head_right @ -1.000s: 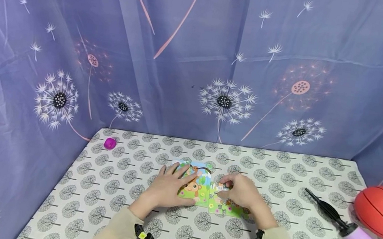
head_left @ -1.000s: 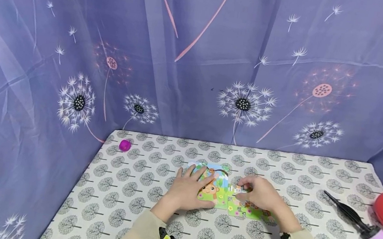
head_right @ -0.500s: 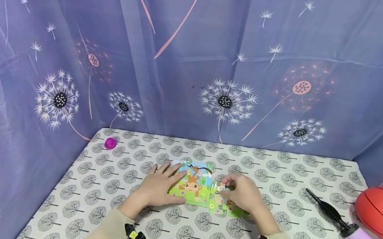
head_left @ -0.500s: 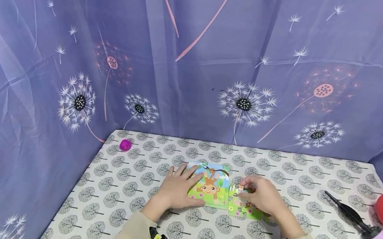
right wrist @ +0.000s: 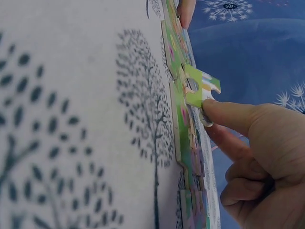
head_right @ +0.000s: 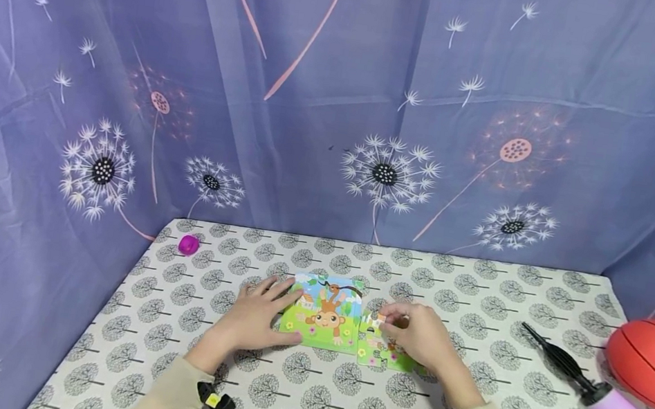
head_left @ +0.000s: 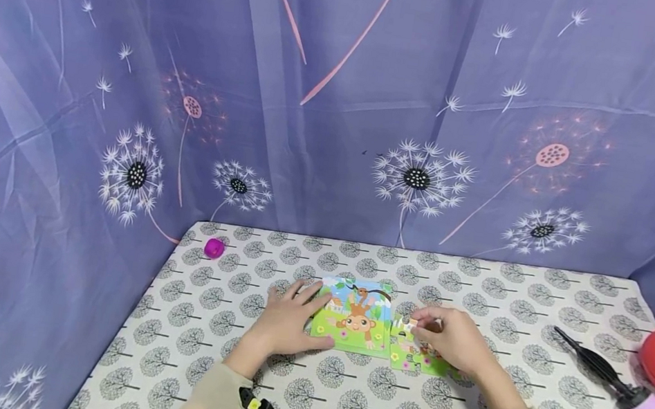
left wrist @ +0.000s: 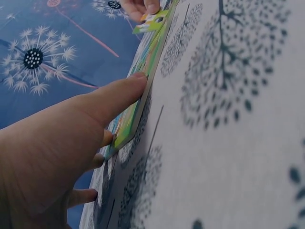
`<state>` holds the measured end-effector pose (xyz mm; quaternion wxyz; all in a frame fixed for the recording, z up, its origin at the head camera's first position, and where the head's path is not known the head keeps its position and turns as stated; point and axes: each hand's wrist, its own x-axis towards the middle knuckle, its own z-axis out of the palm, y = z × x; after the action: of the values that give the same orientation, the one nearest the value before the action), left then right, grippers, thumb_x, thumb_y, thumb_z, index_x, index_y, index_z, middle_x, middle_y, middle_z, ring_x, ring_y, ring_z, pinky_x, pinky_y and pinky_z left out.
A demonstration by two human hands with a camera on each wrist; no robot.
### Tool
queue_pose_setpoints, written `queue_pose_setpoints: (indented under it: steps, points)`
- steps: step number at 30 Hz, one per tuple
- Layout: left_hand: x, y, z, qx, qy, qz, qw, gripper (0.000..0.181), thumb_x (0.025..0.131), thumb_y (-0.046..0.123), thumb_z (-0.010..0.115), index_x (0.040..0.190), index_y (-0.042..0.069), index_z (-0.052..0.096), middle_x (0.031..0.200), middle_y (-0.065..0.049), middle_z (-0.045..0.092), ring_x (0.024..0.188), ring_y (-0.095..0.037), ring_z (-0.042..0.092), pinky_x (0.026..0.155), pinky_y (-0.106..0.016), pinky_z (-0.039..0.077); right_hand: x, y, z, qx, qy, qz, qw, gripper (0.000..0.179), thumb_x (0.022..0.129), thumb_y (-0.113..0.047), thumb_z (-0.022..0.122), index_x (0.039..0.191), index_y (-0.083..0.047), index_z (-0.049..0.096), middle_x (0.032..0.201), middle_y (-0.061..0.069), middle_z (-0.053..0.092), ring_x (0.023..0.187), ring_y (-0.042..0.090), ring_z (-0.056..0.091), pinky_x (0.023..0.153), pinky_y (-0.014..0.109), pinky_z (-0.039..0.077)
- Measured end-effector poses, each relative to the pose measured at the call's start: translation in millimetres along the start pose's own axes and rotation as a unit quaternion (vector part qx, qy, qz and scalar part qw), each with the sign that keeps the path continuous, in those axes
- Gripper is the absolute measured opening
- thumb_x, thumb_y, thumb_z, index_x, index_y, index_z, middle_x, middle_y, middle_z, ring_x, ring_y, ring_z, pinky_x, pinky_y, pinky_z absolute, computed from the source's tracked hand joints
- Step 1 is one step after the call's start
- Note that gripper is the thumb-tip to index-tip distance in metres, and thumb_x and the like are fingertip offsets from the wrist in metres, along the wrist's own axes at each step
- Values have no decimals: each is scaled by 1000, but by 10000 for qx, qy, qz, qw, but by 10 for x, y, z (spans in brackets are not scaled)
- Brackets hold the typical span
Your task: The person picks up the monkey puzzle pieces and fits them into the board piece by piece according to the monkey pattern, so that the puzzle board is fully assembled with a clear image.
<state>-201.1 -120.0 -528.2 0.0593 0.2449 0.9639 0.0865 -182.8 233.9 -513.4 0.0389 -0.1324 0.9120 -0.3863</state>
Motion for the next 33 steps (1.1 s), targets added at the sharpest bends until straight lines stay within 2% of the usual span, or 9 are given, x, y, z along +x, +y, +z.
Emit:
queue_pose_setpoints:
  steps: [7, 11, 14, 17, 22, 25, 28, 31, 33]
  points:
    - [-35, -3, -30, -118, 62, -18, 9999, 96, 86, 85, 53, 163, 31, 36, 172, 3, 22, 155, -42, 19, 109, -84, 14, -11, 15, 13, -82, 41, -239, 9997, 19, 94, -16, 77, 114, -18, 78, 91, -11, 73, 72, 9, 62, 63, 27, 51]
    - [-31, -9, -12, -94, 104, 16, 9999, 97, 86, 85, 52, 163, 30, 35, 171, 4, 24, 155, -43, 19, 109, -85, 14, 9, -12, 31, 72, 61, -165, 9998, 18, 96, -14, 75, 114, -18, 78, 93, -8, 73, 59, 9, 54, 51, 26, 49]
    - [-25, -17, 7, -59, 96, 12, 9999, 98, 85, 87, 51, 164, 30, 34, 171, 5, 23, 155, -42, 18, 109, -84, 14, 43, -56, 51, 227, 169, -102, 9995, 17, 97, -15, 74, 114, -16, 78, 91, -5, 74, 49, 8, 46, 40, 24, 42]
    - [-21, -21, 17, -56, 70, -12, 10000, 99, 85, 87, 50, 164, 31, 32, 172, 5, 22, 156, -41, 17, 110, -84, 13, 91, -106, 79, 204, 406, -160, 9988, 17, 97, -15, 74, 113, -13, 78, 92, -5, 75, 49, 8, 43, 40, 24, 39]
    - [-22, -29, 26, -105, 91, -7, 9999, 99, 85, 87, 50, 164, 31, 33, 172, 5, 22, 156, -41, 16, 110, -84, 11, 190, -202, 154, 211, 676, -175, 9973, 18, 98, -14, 72, 115, -9, 77, 95, -3, 75, 53, 10, 46, 44, 25, 41]
    - [-27, -29, 26, -102, 97, -14, 9999, 99, 85, 87, 51, 164, 31, 33, 172, 6, 22, 156, -40, 15, 110, -84, 11, 257, -270, 219, 460, 589, -92, 9972, 24, 100, -14, 69, 123, -8, 74, 95, 0, 74, 52, 8, 45, 41, 24, 40]
    - [-32, -24, 19, -95, 96, -8, 9999, 98, 85, 87, 51, 164, 31, 33, 172, 6, 22, 156, -40, 15, 110, -84, 11, 318, -333, 297, 781, 364, 19, 9963, 28, 102, -13, 65, 129, -8, 72, 94, 2, 74, 44, 7, 39, 35, 22, 35]
    - [-35, -20, 10, -117, 86, -6, 9999, 97, 85, 86, 51, 164, 31, 34, 172, 6, 22, 156, -41, 16, 110, -84, 12, 373, -383, 389, 952, 224, 76, 9952, 26, 104, -11, 62, 128, -8, 73, 95, 4, 76, 42, 8, 37, 34, 22, 34]
    - [-37, -19, 5, -147, 91, -12, 9998, 97, 86, 86, 52, 164, 31, 34, 172, 5, 23, 156, -41, 16, 110, -84, 12, 407, -413, 457, 1018, 226, 66, 9945, 24, 103, -10, 63, 124, -7, 74, 102, 5, 76, 47, 10, 44, 36, 23, 38]
